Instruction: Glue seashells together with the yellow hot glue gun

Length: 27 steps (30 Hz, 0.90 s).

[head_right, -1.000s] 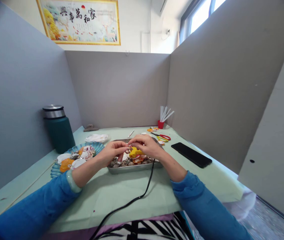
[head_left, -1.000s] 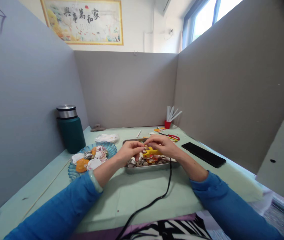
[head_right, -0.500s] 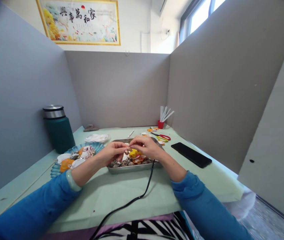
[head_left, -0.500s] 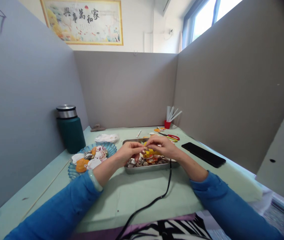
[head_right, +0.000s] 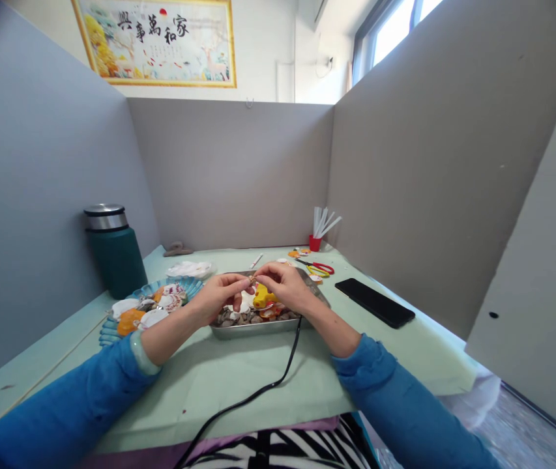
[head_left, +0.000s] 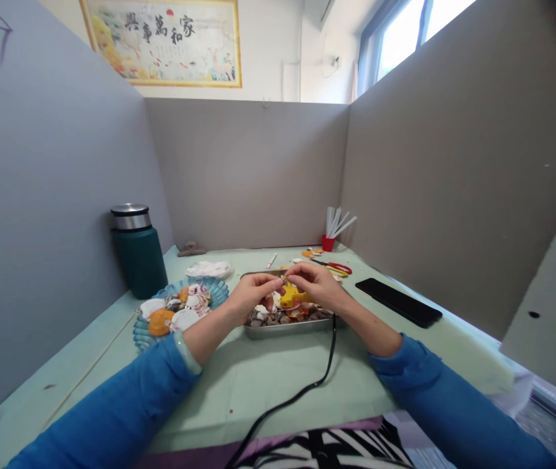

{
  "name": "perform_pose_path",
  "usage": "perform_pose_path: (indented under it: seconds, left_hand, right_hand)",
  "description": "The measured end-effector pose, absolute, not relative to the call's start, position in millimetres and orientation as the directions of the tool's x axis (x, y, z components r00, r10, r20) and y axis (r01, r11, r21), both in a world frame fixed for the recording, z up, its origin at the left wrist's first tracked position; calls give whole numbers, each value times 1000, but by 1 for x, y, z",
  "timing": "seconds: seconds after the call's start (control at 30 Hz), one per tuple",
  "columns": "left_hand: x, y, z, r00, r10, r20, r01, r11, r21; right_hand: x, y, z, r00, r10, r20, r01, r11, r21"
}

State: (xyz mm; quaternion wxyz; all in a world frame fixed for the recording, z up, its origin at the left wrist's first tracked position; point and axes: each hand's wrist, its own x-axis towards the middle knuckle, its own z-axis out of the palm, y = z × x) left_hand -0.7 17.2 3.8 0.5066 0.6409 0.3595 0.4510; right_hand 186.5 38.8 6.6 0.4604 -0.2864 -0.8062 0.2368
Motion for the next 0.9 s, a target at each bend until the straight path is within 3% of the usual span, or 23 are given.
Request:
perform_pose_path:
  seconds: [0.17,0.5,0.9]
  left_hand:
    - [1,17,3,282,919,277,38,-299,954]
    - [5,9,6,174,884,434,234,-465,854]
    - [5,6,7,154,855,495,330,-517,790]
  right_hand:
    - [188,37,7,-451,674,585,212,718,-663]
    - [186,33,8,-443,594,672,277,803,-527]
    - [187,31,8,-456,530,715,278,848,-451]
